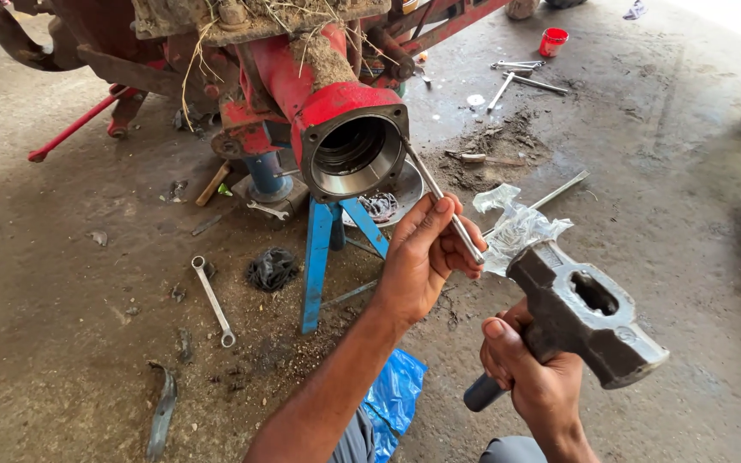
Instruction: Replacing a metal sleeve on a tractor axle component using a hammer and punch.
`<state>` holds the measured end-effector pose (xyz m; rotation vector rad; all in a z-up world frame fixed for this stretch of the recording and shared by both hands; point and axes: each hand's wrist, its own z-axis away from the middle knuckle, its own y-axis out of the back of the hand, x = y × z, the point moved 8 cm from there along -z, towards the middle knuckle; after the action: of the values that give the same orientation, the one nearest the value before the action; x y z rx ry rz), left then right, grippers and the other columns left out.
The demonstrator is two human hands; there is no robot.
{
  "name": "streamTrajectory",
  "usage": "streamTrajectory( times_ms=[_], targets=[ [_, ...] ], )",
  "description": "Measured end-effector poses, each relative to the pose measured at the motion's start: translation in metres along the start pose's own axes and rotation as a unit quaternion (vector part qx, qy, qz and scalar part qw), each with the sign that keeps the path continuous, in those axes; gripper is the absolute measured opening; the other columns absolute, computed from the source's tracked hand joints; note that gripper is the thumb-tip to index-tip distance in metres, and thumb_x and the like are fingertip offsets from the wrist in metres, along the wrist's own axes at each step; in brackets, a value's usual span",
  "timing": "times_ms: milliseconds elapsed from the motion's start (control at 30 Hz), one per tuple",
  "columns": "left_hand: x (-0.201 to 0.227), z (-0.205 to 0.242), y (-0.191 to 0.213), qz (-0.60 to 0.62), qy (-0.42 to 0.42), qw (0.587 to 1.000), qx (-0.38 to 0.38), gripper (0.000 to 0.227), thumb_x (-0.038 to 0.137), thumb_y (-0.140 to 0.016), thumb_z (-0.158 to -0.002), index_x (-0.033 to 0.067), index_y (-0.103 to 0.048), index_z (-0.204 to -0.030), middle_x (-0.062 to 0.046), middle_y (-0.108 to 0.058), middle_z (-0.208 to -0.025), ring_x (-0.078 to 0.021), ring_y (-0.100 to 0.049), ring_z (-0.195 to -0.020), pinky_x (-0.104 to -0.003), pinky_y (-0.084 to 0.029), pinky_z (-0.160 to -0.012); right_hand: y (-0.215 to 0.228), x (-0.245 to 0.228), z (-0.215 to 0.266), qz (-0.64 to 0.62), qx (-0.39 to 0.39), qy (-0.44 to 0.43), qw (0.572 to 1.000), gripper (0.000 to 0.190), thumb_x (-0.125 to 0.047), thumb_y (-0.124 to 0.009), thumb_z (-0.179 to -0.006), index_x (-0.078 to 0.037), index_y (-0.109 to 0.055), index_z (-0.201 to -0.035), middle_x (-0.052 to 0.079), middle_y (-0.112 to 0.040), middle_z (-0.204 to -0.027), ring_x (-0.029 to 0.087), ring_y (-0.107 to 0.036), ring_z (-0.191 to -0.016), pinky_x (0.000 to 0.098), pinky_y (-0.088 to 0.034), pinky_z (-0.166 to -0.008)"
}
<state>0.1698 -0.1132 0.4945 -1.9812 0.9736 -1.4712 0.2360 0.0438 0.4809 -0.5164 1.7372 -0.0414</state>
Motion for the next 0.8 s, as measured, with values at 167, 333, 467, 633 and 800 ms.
streamTrajectory(
  times_ms=[167, 333, 467, 633, 800],
  targets=[
    [0.001, 0.003, 0.001, 0.003, -0.003, 1.0, -0.012, 0.02, 0.028, -0.049, -0.115, 0.0081, -0.052, -0.113, -0.016, -0.071, -0.088, -0.0185, -0.073, -0.07, -0.032, -0.062, -0.063, -0.001, 0.01, 0.002, 0.017, 0.009, -0.026, 0.999, 0.016, -0.004, -0.063, -0.094, -0.001, -0.052, -0.083, 0.004, -0.049, -0.057, 0.011, -0.042, -0.043, 0.03, -0.035, -0.041],
    [0.0, 0.003, 0.003, 0.002, 0.003, 1.0, -0.011, 0.02, 0.028, -0.049, -0.114, 0.008, -0.052, -0.113, -0.016, -0.071, -0.088, -0.0189, -0.073, -0.07, -0.033, -0.062, -0.063, 0.001, 0.016, 0.002, 0.023, 0.005, -0.028, 0.999, 0.018, -0.005, -0.064, -0.095, -0.002, -0.052, -0.083, 0.004, -0.048, -0.058, 0.01, -0.042, -0.044, 0.0293, -0.034, -0.041],
    [0.003, 0.001, 0.001, 0.001, -0.005, 1.0, -0.023, 0.02, 0.028, -0.048, -0.115, 0.0082, -0.052, -0.113, -0.017, -0.071, -0.087, -0.0191, -0.073, -0.069, -0.032, -0.061, -0.061, 0.006, 0.028, 0.002, 0.041, -0.004, -0.033, 0.999, 0.022, -0.008, -0.066, -0.096, -0.003, -0.051, -0.081, 0.002, -0.047, -0.058, 0.009, -0.041, -0.045, 0.0281, -0.033, -0.041],
    [0.006, 0.002, -0.002, 0.021, -0.002, 1.0, -0.022, 0.02, 0.026, -0.048, -0.115, 0.0075, -0.054, -0.113, -0.016, -0.071, -0.088, -0.0194, -0.073, -0.07, -0.033, -0.061, -0.062, 0.006, 0.038, 0.002, 0.098, -0.003, -0.064, 0.993, 0.026, -0.015, -0.067, -0.096, -0.005, -0.054, -0.076, 0.0, -0.047, -0.055, 0.009, -0.041, -0.044, 0.0277, -0.034, -0.041],
    [0.003, 0.001, 0.002, 0.036, -0.001, 0.999, -0.026, 0.018, 0.025, -0.049, -0.116, 0.0082, -0.055, -0.114, -0.016, -0.072, -0.089, -0.0178, -0.072, -0.07, -0.031, -0.06, -0.063, 0.004, 0.038, -0.004, 0.196, 0.003, -0.067, 0.978, 0.036, -0.025, -0.069, -0.094, -0.007, -0.056, -0.066, -0.001, -0.048, -0.052, 0.01, -0.043, -0.044, 0.0284, -0.036, -0.041]
  ],
)
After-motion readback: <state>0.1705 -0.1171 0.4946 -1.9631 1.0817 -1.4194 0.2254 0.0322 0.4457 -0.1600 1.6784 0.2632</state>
